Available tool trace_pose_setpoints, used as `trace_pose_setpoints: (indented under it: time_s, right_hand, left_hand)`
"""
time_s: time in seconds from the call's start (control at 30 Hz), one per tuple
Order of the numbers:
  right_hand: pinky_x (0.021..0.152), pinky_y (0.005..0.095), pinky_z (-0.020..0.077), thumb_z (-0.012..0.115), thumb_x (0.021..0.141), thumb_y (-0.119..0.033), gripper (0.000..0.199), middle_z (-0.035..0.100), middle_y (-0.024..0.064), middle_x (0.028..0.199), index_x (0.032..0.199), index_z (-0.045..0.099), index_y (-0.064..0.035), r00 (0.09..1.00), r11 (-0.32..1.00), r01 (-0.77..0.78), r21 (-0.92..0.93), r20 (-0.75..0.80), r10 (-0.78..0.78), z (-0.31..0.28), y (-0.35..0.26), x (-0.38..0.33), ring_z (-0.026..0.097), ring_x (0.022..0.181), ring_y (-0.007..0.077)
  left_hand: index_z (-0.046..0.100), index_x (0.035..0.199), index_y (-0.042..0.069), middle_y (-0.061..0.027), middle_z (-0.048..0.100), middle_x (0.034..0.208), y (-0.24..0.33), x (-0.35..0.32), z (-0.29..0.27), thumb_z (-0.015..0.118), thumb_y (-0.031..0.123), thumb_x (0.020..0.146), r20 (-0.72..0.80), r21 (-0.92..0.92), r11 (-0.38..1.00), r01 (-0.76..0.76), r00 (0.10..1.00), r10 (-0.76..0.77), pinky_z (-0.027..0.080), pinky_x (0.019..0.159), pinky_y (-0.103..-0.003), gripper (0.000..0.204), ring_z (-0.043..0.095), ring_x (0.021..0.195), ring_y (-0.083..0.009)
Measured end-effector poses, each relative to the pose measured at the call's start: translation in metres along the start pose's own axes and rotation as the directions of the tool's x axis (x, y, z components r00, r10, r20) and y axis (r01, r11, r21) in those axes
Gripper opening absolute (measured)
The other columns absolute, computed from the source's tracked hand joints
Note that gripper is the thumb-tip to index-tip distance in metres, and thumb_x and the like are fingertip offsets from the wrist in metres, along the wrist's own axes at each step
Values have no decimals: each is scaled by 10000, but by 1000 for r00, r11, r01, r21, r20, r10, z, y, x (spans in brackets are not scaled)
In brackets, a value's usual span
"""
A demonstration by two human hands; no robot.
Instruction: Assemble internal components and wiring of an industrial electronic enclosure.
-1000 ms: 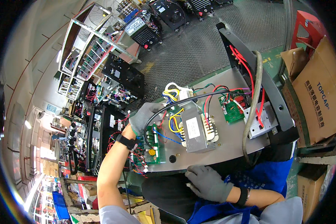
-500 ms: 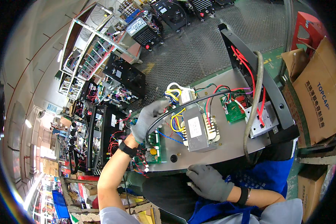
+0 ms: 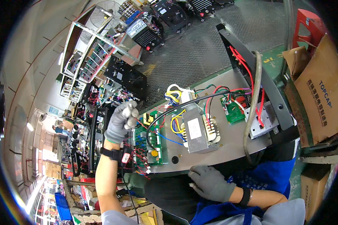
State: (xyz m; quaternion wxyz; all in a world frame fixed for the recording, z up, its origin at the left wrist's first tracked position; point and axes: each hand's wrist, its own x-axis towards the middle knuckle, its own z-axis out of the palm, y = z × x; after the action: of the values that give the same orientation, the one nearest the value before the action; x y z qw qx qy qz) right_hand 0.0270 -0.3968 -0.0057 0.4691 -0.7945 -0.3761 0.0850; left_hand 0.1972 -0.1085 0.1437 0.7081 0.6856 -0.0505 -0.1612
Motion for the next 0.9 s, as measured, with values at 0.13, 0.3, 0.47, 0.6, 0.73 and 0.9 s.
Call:
trace_pose_setpoints:
  time_s: [0.13, 0.3, 0.47, 0.6, 0.73, 0.9]
  right_hand:
    - [887, 421, 445, 590, 865, -250, 331, 521, 134, 1164, 1120, 545, -44, 1000, 1000, -7, 14, -4, 7, 1, -1, 2, 525, 1061, 312]
    - [871, 419, 455, 610, 849, -224, 331, 534, 132, 1151, 1118, 544, -43, 1000, 999, 29, 45, -8, -28, 1, 1, 3, 533, 1047, 313]
    - [864, 416, 457, 613, 845, -201, 315, 543, 136, 1140, 1108, 548, -41, 997, 996, 54, 77, -50, -50, 2, 7, 1, 543, 1025, 315]
    - [872, 416, 456, 606, 849, -193, 298, 541, 142, 1138, 1099, 550, -40, 993, 991, 79, 107, -97, -69, 4, 12, 0, 543, 1029, 315]
    - [881, 413, 455, 602, 851, -185, 289, 541, 146, 1133, 1095, 551, -37, 992, 989, 86, 118, -104, -74, 6, 15, 0, 541, 1037, 317]
    - [886, 412, 456, 598, 852, -184, 288, 542, 145, 1127, 1093, 553, -32, 989, 985, 90, 150, -127, -71, 3, 14, -1, 540, 1039, 316]
  left_hand:
    - [676, 948, 2, -38, 660, 722, 4, 18, 12, 665, 201, 841, -169, 801, 584, 129, 985, 15, 400, 444, -199, 227, 552, 542, -54]
    - [704, 907, 34, -135, 687, 814, -48, 47, 10, 676, 172, 779, 24, 999, 41, -26, 999, 47, 508, 652, -335, 191, 657, 673, -229]
    - [707, 950, 37, -178, 685, 896, -58, 57, 5, 638, 161, 791, 17, 979, 205, -3, 998, -64, 520, 705, -315, 213, 683, 749, -254]
    - [727, 931, 134, -145, 678, 942, -60, 63, 15, 618, 239, 774, -138, 988, 58, 146, 982, -126, 502, 823, -392, 218, 642, 901, -322]
    - [721, 884, 140, -127, 654, 955, -59, 68, 31, 606, 244, 766, -106, 978, -193, 85, 989, -103, 504, 785, -419, 195, 635, 907, -318]
    - [683, 872, 112, -146, 632, 917, -62, 78, 37, 592, 193, 773, -17, 913, -406, -45, 989, -148, 513, 732, -431, 157, 641, 886, -319]
